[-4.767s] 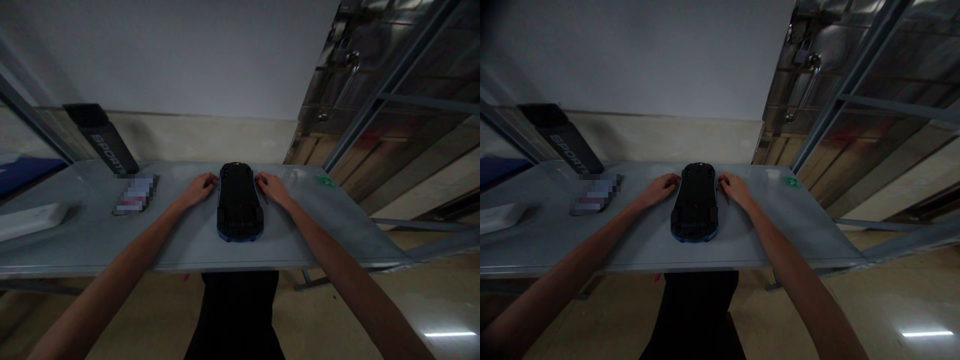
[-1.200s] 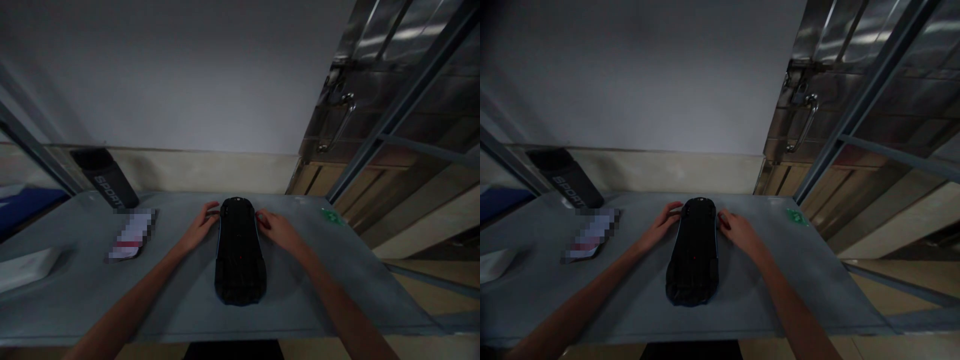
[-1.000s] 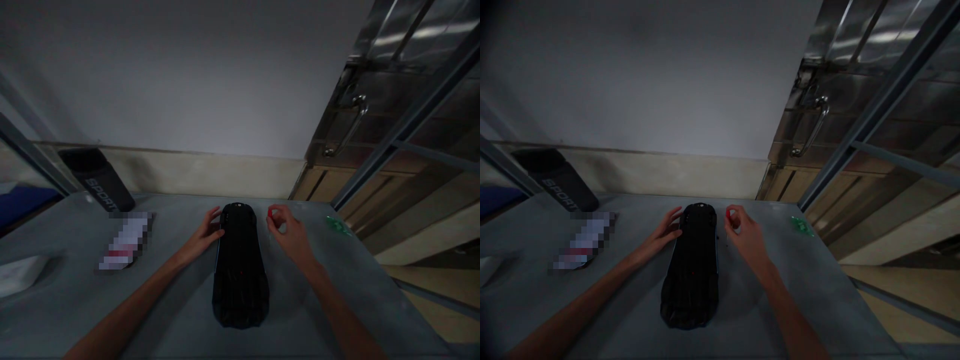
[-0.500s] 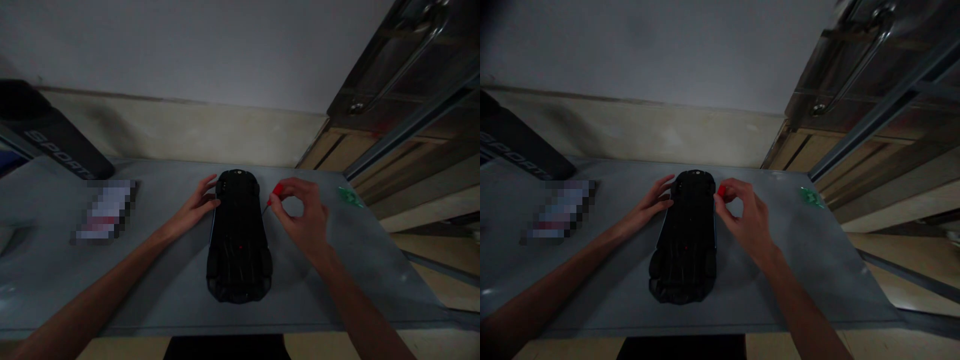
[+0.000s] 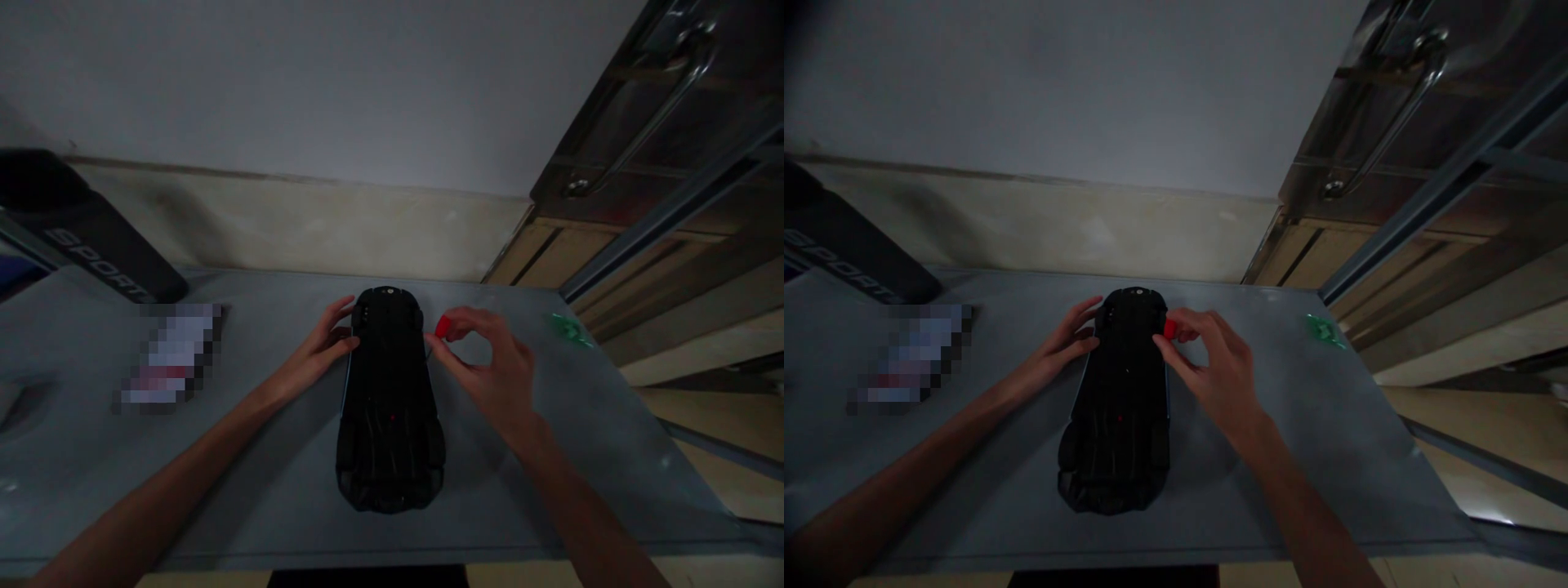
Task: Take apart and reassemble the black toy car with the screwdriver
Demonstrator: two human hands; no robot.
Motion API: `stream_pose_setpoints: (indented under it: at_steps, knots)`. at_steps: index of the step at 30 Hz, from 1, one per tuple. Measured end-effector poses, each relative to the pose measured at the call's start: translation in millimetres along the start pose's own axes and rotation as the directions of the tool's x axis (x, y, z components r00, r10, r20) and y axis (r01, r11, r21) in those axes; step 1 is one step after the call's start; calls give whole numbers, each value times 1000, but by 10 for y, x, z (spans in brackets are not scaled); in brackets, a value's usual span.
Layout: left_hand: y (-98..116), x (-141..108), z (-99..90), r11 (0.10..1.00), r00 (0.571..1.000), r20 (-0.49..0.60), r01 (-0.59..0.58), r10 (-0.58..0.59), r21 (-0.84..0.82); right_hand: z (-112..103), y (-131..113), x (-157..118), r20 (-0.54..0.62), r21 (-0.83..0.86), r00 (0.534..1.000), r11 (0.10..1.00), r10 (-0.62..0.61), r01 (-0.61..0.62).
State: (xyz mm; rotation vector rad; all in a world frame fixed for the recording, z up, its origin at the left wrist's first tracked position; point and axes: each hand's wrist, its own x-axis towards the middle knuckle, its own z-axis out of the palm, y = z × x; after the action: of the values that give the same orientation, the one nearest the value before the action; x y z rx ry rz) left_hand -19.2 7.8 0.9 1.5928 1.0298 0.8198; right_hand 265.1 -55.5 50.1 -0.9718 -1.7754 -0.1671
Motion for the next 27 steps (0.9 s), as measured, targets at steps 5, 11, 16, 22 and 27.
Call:
stream_pose_setpoints:
  at_steps: [5, 11, 16, 22, 27]
  knots:
    - [51, -11, -15, 999, 1000, 19, 0, 0, 34, -49, -8, 16, 44, 11, 995, 995, 94, -94]
    - [101, -24, -1, 999, 1000, -1, -4, 4, 43, -55, -30, 16, 102, 34, 990, 995, 94, -98]
    - [165, -47, 35, 1000, 1000, 1, -6, 6, 7, 10, -3, -1, 80, 112, 996, 992, 44, -53]
    - [182, -59, 20, 999, 1000, 8, 11, -12, 43, 23, -28, 8, 94, 175, 995, 983, 37, -53]
    - [151, -44, 22, 1000, 1000, -4, 17, -17, 4, 10, -59, -3, 114, 168, 992, 983, 61, -80]
